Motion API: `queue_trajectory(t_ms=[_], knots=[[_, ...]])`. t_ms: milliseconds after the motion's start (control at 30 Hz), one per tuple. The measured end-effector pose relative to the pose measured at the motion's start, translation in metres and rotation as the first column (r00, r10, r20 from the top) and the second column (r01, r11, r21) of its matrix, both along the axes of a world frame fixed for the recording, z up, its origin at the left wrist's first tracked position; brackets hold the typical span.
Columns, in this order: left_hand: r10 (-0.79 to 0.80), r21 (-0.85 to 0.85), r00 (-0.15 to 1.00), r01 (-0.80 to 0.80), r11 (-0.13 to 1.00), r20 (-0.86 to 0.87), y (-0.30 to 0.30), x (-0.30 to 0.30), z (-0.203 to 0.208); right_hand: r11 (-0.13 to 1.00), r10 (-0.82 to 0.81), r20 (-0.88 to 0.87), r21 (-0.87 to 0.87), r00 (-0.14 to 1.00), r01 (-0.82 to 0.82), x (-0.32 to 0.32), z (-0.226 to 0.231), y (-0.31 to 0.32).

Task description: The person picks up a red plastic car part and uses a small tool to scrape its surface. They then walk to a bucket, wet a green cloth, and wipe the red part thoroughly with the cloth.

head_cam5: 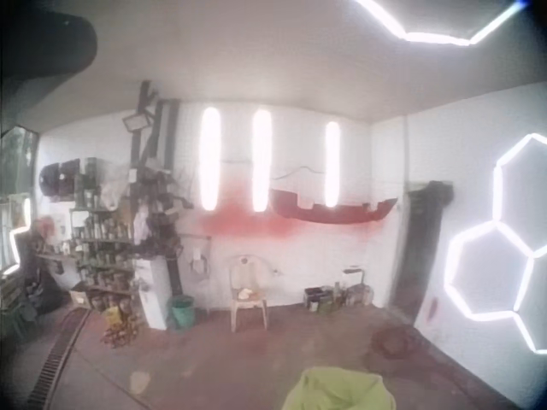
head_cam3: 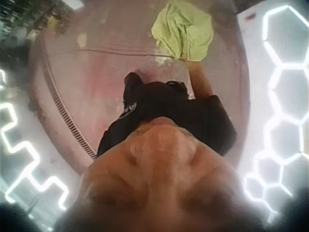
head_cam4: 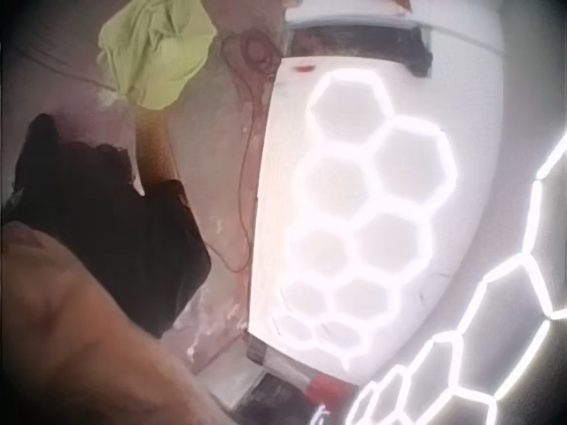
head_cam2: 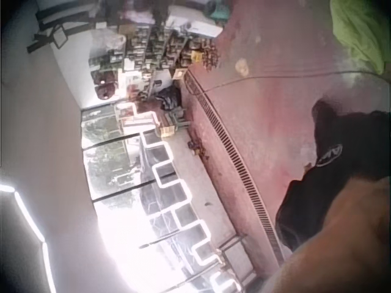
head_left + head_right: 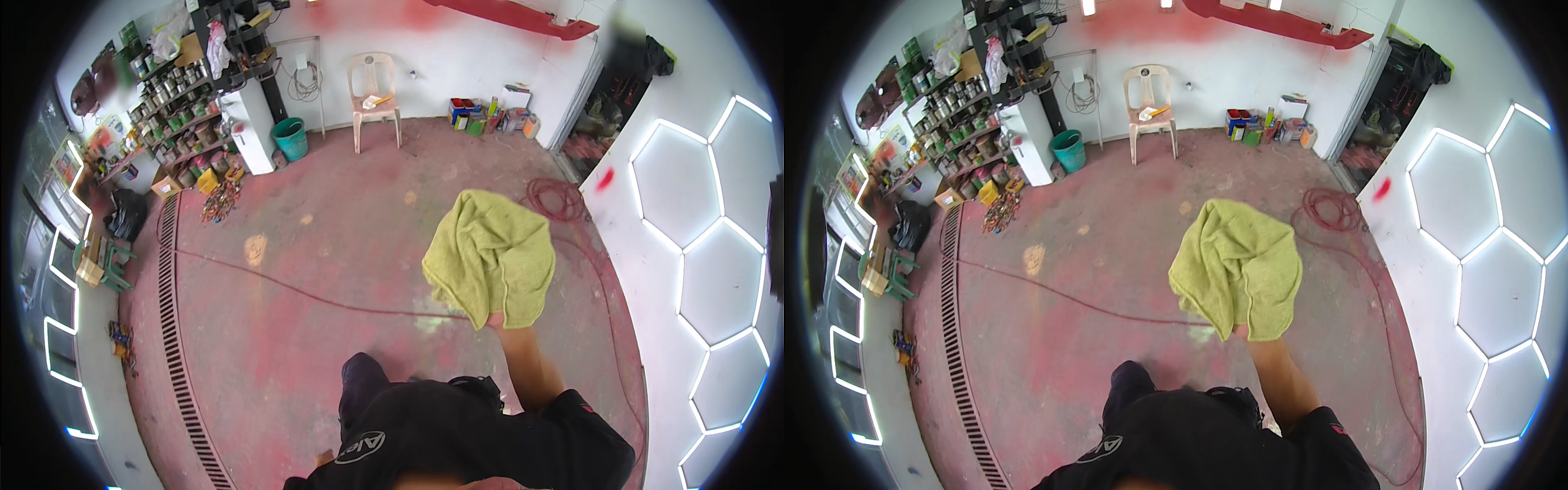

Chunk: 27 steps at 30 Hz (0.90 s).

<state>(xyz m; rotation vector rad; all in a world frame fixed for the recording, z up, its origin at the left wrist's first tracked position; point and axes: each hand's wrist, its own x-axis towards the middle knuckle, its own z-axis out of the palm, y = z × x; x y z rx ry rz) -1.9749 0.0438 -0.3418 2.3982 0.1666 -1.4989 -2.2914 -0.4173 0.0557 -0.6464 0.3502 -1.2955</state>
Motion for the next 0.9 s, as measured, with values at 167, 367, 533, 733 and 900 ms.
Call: queue_trajectory(t_ms=[167, 367, 533, 733, 900], knots=[[-0.055, 0.053, 0.993, 0.061, 0.997, -0.108, -0.139, 0.051, -0.025, 0.997, -0.075, 0.019, 0.026, 0.997, 0.074, 0.071, -0.031, -0.133], [-0.242, -0.093, 0.970, 0.243, 0.966, 0.017, -0.384, 0.221, -0.035, 0.967, -0.232, 0.128, -0.073, 0.964, 0.242, 0.168, -0.002, -0.318], [-0.054, -0.589, 0.914, 0.304, 0.749, 0.402, -0.674, 0.390, 0.034, 0.927, -0.252, 0.311, -0.194, 0.917, 0.320, 0.240, 0.067, -0.461], [-0.227, -0.813, 0.863, 0.503, 0.294, 0.452, -1.051, 0.369, 0.266, 0.806, -0.086, 0.522, -0.465, 0.849, 0.368, 0.247, 0.061, -0.688], [-0.378, -0.795, 0.701, 0.559, -0.235, 0.605, -1.271, 0.294, 0.411, 0.806, -0.316, 0.574, -0.258, 0.755, 0.533, 0.253, 0.064, -0.844]])
